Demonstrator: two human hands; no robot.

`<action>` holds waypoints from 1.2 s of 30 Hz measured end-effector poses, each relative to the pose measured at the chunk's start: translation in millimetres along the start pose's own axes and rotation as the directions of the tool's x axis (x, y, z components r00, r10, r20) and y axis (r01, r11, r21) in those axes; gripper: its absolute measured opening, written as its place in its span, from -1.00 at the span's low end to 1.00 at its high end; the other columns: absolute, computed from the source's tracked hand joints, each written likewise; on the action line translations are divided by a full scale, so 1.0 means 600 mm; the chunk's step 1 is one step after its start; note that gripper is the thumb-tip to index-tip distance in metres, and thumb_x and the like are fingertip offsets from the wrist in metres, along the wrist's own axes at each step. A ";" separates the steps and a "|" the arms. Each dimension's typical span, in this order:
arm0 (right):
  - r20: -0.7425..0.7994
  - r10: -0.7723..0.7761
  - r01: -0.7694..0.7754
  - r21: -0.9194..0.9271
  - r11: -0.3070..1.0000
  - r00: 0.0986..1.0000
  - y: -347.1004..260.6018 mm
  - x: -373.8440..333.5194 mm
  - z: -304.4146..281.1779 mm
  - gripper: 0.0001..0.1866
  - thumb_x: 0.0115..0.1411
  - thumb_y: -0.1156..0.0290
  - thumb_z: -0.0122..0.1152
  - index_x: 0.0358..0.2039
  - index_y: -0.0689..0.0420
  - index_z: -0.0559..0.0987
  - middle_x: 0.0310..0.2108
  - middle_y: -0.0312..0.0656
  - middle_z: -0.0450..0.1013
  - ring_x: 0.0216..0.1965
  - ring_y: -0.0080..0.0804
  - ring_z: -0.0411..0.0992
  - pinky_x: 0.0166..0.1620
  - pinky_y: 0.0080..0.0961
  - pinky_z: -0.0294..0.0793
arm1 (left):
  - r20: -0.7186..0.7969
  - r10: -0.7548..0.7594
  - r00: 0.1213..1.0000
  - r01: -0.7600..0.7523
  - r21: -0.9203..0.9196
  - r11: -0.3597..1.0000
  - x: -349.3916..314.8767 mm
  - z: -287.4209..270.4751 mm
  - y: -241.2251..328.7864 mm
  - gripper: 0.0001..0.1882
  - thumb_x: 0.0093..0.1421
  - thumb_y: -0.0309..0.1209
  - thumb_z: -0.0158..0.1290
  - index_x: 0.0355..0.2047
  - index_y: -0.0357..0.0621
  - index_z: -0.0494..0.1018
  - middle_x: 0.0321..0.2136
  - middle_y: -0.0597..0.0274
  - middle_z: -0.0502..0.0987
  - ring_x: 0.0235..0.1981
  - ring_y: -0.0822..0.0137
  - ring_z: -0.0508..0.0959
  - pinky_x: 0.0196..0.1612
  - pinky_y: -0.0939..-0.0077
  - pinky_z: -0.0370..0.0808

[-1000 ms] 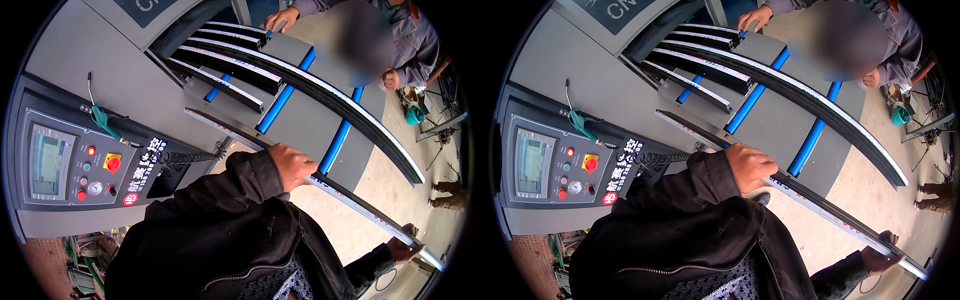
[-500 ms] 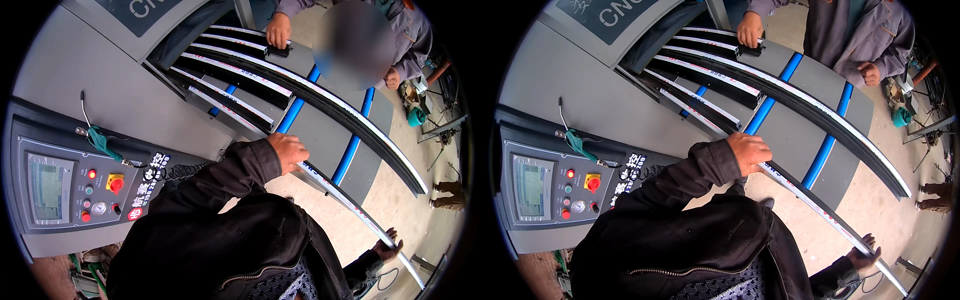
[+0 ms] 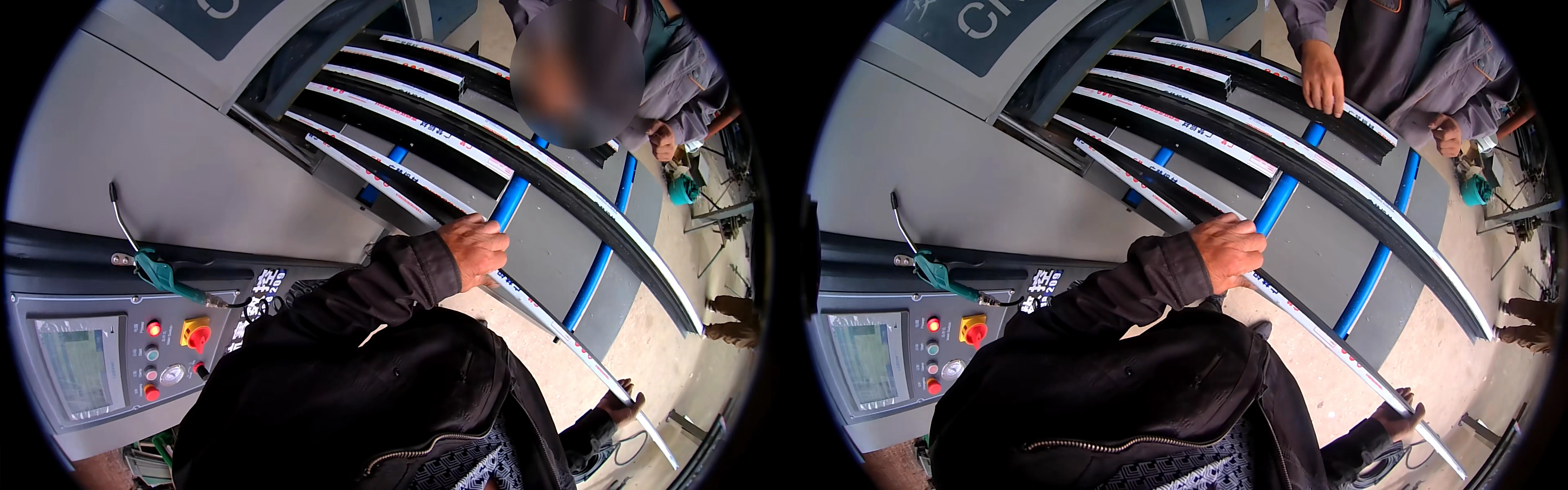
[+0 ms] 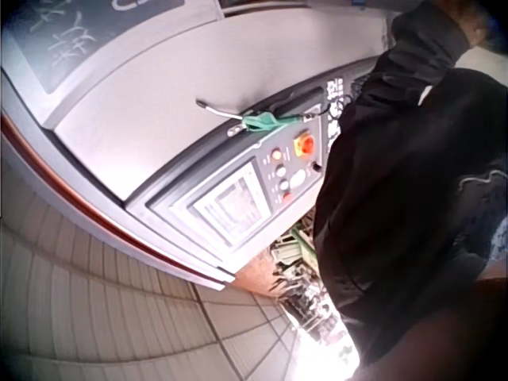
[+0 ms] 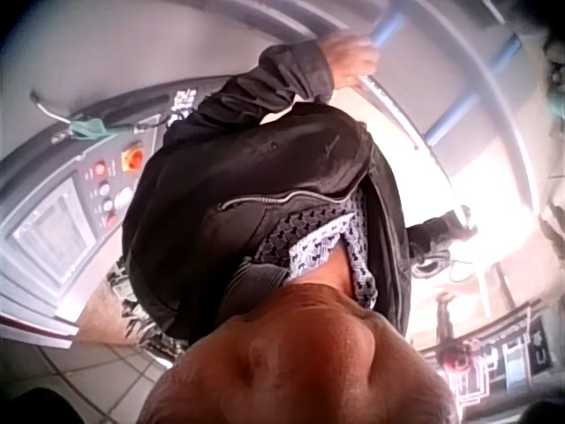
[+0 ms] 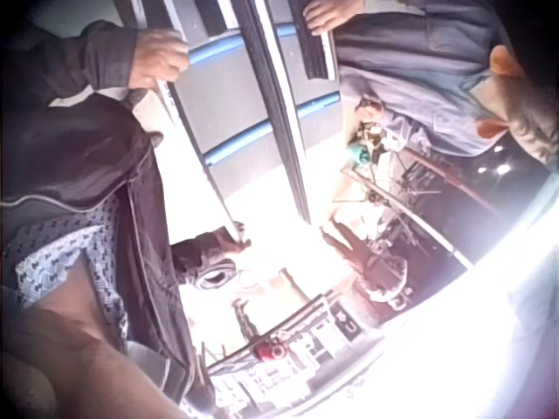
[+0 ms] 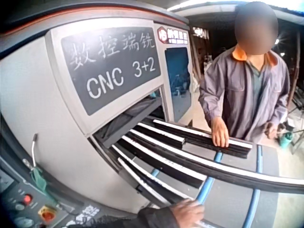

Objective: The person loads long metal profiles onto a CNC machine's loading table, aligning them with blue guide rails. They repeatedly pick up profiles, place them in parallel rows, and adjust their positions to ensure proper alignment before operating the machine controls.

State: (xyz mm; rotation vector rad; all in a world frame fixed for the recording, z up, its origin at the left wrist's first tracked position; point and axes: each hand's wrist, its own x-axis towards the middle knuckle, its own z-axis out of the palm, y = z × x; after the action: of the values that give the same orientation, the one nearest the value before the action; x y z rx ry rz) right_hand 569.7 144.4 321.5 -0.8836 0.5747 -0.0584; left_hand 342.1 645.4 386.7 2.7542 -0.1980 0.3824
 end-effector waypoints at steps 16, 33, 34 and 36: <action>0.016 0.031 -0.030 -0.034 0.999 0.999 0.029 0.004 0.008 -0.61 0.12 0.19 0.37 -0.43 0.32 0.52 -0.51 0.00 0.50 -0.41 -0.12 0.55 -0.22 -0.30 0.63 | 0.002 -0.026 1.000 0.026 -0.037 0.999 -0.004 -0.001 -0.020 -0.69 -0.09 -0.22 0.38 -0.49 -0.10 0.50 -0.36 0.31 0.43 -0.18 0.26 0.45 -0.01 0.30 0.38; 0.027 0.055 -0.054 -0.035 0.998 0.998 0.036 0.043 0.034 -0.62 0.15 0.17 0.38 -0.42 0.27 0.50 -0.55 -0.07 0.48 -0.44 -0.14 0.54 -0.25 -0.28 0.65 | -0.024 -0.052 0.998 0.052 0.001 0.999 0.012 0.014 -0.018 -0.67 -0.05 -0.17 0.38 -0.47 -0.12 0.53 -0.35 0.30 0.46 -0.16 0.23 0.45 -0.01 0.27 0.37; 0.031 0.052 -0.051 -0.032 0.998 0.998 0.034 0.047 0.031 -0.62 0.15 0.17 0.38 -0.40 0.26 0.50 -0.55 -0.07 0.47 -0.43 -0.14 0.53 -0.25 -0.28 0.65 | -0.031 -0.054 0.998 0.054 0.001 0.999 0.013 0.015 -0.015 -0.67 -0.05 -0.17 0.38 -0.47 -0.12 0.53 -0.34 0.30 0.46 -0.16 0.23 0.45 0.00 0.27 0.36; 0.023 0.064 -0.063 -0.039 0.997 0.998 0.031 0.047 0.026 -0.62 0.15 0.18 0.38 -0.38 0.26 0.50 -0.54 -0.08 0.46 -0.41 -0.14 0.53 -0.23 -0.28 0.65 | -0.019 -0.074 0.997 0.074 -0.003 0.997 0.010 0.023 -0.012 -0.66 -0.05 -0.17 0.38 -0.47 -0.13 0.53 -0.33 0.30 0.47 -0.15 0.23 0.44 0.02 0.26 0.36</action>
State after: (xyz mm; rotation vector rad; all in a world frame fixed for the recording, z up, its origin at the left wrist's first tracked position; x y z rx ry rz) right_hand 598.1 159.4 302.5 -0.9013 0.5829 0.0208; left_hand 352.6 646.8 373.7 2.7451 -0.0908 0.3888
